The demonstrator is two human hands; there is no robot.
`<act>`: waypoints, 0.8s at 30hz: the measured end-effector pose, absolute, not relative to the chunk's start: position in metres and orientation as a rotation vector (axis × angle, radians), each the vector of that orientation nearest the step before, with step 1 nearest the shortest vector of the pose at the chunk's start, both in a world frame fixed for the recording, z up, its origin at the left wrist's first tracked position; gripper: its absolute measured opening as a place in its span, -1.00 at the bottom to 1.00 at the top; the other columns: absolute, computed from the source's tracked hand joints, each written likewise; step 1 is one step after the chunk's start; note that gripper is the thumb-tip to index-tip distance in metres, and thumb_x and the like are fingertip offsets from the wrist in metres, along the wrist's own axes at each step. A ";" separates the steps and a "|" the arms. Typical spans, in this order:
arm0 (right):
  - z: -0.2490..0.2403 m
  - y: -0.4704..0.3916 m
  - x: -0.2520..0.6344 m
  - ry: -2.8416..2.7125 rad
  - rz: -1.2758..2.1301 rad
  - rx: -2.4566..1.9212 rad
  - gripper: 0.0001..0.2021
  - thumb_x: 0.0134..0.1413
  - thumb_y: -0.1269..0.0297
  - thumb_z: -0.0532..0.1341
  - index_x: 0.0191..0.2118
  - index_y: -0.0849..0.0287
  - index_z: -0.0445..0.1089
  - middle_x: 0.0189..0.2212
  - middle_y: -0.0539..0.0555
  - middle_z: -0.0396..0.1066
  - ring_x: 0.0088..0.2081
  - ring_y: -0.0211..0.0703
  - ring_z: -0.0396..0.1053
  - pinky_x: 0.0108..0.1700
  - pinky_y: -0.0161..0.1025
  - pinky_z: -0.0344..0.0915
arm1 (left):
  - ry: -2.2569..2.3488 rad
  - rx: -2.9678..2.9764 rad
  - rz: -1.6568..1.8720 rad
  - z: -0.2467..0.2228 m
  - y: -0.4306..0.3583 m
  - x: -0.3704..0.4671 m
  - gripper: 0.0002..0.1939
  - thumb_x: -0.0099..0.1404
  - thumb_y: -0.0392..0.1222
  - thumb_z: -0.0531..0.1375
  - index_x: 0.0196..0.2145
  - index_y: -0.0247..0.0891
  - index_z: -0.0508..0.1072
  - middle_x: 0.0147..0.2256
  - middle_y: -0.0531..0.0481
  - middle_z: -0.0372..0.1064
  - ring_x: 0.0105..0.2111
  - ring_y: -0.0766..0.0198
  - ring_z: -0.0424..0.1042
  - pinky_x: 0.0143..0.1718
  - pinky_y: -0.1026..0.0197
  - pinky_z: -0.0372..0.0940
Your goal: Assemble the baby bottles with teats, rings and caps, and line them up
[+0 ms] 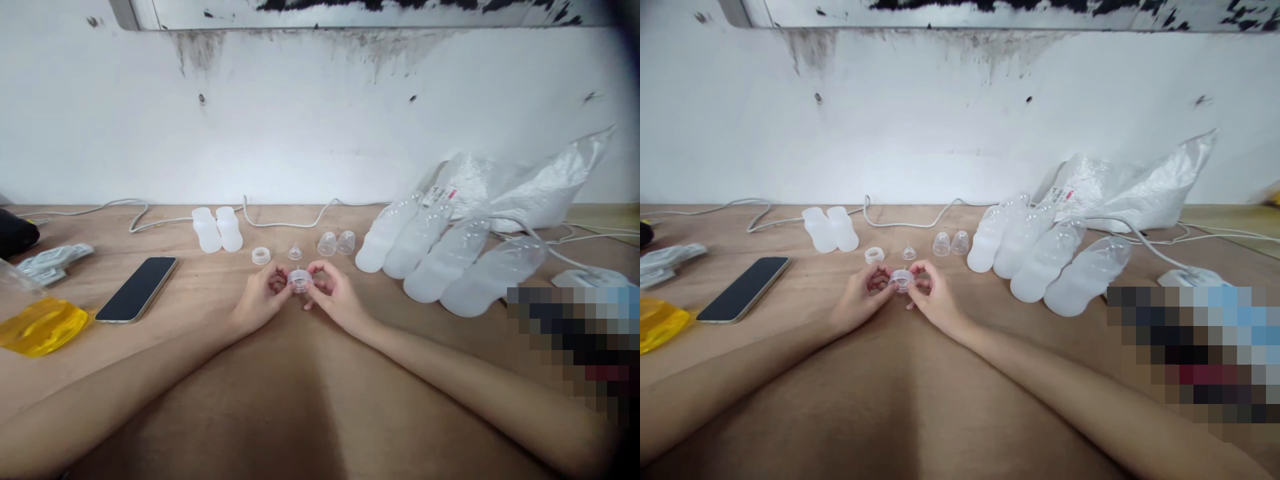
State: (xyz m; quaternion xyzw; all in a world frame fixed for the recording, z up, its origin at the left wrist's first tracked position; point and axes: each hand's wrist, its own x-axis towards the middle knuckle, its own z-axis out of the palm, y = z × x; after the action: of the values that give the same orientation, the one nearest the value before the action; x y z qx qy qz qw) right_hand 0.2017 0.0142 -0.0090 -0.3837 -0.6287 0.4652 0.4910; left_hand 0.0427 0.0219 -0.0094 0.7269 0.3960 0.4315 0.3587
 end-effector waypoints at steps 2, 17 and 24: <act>-0.009 0.015 0.201 -1.529 1.134 -0.942 -0.82 -0.10 0.30 0.17 -0.34 0.13 0.14 -0.34 -0.02 0.18 -0.39 -0.28 0.32 -0.53 -0.30 0.44 | 1.018 1.877 1.116 -0.010 0.023 0.043 -0.88 0.15 -0.23 0.12 -0.34 -0.28 0.24 -0.42 0.01 0.37 -0.42 0.33 0.40 -0.35 0.27 0.31; -0.003 0.010 0.197 -1.567 1.028 -1.059 -0.86 -0.08 0.29 0.13 -0.39 0.10 0.10 -0.54 -0.07 0.28 -0.48 -0.23 0.39 -0.45 -0.21 0.43 | 1.159 2.032 1.135 -0.006 0.020 0.046 -0.93 0.13 -0.28 0.10 -0.38 -0.25 0.23 -0.45 0.06 0.36 -0.44 0.34 0.39 -0.39 0.29 0.29; -0.004 0.010 0.198 -1.615 0.976 -1.069 -0.89 -0.04 0.32 0.11 -0.40 0.10 0.10 -0.52 -0.08 0.28 -0.52 -0.25 0.40 -0.45 -0.25 0.40 | 1.225 2.044 1.148 -0.004 0.019 0.047 -0.94 0.12 -0.30 0.10 -0.41 -0.24 0.23 -0.48 0.09 0.36 -0.47 0.36 0.37 -0.41 0.32 0.27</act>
State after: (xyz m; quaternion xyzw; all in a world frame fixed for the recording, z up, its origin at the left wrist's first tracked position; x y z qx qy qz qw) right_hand 0.1977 0.0103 -0.0041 -0.4357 -0.6584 0.3978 0.4674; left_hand 0.0473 0.0193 -0.0040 0.7491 0.4489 0.4207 0.2456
